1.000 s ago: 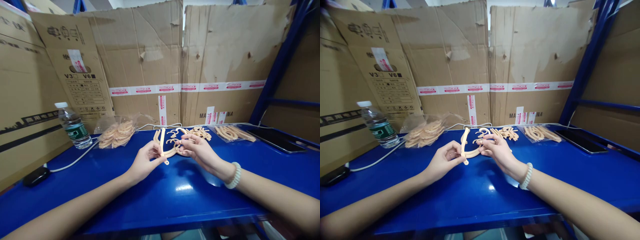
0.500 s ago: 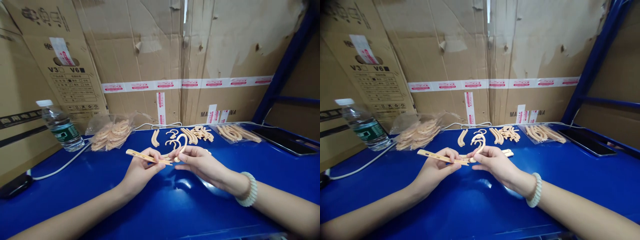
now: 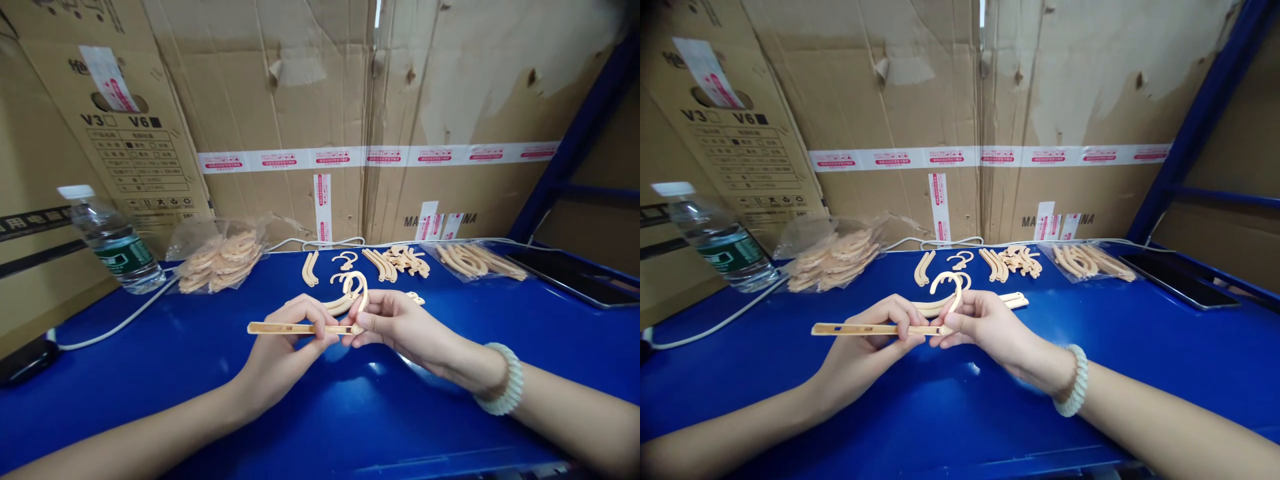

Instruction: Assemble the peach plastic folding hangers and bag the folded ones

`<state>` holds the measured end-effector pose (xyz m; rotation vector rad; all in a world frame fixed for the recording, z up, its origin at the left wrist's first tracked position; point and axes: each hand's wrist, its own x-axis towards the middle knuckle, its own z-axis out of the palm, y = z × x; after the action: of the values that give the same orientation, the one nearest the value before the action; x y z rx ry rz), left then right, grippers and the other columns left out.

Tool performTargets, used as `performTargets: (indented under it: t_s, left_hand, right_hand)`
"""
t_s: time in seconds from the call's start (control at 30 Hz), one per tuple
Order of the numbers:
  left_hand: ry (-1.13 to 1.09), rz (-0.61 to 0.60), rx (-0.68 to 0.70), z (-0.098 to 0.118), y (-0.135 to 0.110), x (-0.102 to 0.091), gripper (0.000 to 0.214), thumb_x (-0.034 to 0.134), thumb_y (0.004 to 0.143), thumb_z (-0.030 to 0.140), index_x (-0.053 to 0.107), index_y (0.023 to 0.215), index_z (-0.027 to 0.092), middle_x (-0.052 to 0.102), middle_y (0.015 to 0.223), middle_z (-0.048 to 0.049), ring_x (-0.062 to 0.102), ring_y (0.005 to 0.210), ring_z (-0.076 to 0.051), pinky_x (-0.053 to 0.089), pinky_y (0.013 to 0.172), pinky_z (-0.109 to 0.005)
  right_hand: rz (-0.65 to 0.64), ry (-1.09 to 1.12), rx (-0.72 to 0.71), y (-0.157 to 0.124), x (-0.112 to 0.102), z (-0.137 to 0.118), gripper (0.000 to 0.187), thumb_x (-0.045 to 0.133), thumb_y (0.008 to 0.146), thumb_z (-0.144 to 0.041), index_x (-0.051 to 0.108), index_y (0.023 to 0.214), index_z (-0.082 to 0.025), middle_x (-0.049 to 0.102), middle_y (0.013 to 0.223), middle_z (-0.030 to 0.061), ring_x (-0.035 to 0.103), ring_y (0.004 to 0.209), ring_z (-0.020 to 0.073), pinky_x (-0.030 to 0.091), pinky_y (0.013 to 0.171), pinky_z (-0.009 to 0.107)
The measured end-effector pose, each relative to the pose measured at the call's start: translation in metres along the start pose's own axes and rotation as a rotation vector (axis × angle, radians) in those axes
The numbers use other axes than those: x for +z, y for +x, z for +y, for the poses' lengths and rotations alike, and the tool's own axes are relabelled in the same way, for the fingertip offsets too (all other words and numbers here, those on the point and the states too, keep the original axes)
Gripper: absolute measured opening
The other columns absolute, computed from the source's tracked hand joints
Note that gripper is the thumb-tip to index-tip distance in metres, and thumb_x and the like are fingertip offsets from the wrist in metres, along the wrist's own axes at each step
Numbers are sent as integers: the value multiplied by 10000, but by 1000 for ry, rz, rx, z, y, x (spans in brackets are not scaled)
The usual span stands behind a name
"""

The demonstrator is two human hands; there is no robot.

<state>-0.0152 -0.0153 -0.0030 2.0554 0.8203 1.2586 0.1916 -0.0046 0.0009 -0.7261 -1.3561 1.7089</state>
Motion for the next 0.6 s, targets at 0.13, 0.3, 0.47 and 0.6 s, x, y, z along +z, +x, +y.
performTargets:
  t_s: [0.13, 0.3, 0.47, 0.6]
  left_hand:
    - [37, 7, 13, 1, -2, 1, 201, 632, 858, 127, 537, 693, 192, 639, 802, 4, 637, 804, -166, 456, 799, -320]
    - [6, 0, -22, 0, -2, 3, 207, 627, 858, 130, 533, 685, 195, 638, 781, 1, 635, 800, -173, 458, 795, -318]
    - [-41, 2, -103, -1, -3, 5, 231, 638, 862, 172, 514, 668, 198, 630, 799, -14, 639, 834, -192, 470, 812, -320]
    - [-64, -4, -125, -2, -5, 6, 206, 630, 859, 173, 525, 683, 198, 617, 800, -14, 626, 835, -193, 472, 782, -311]
  right_hand:
    - [25, -40, -69, 0, 3, 3, 355, 841, 719, -385, 592, 784, -139, 702, 757, 28, 705, 693, 139, 566, 662, 231]
    - [40, -101, -130, 0, 6, 6, 321, 816, 740, -377, 585, 767, -156, 686, 696, 9, 686, 636, 130, 557, 639, 246]
    - [63, -160, -155, -1, 7, 7, 306, 786, 756, -401, 581, 769, -174, 683, 685, 20, 696, 662, 170, 552, 642, 289]
    - [91, -174, -194, -1, 10, 8, 291, 783, 753, -383, 577, 751, -177, 669, 660, 9, 668, 612, 149, 541, 617, 278]
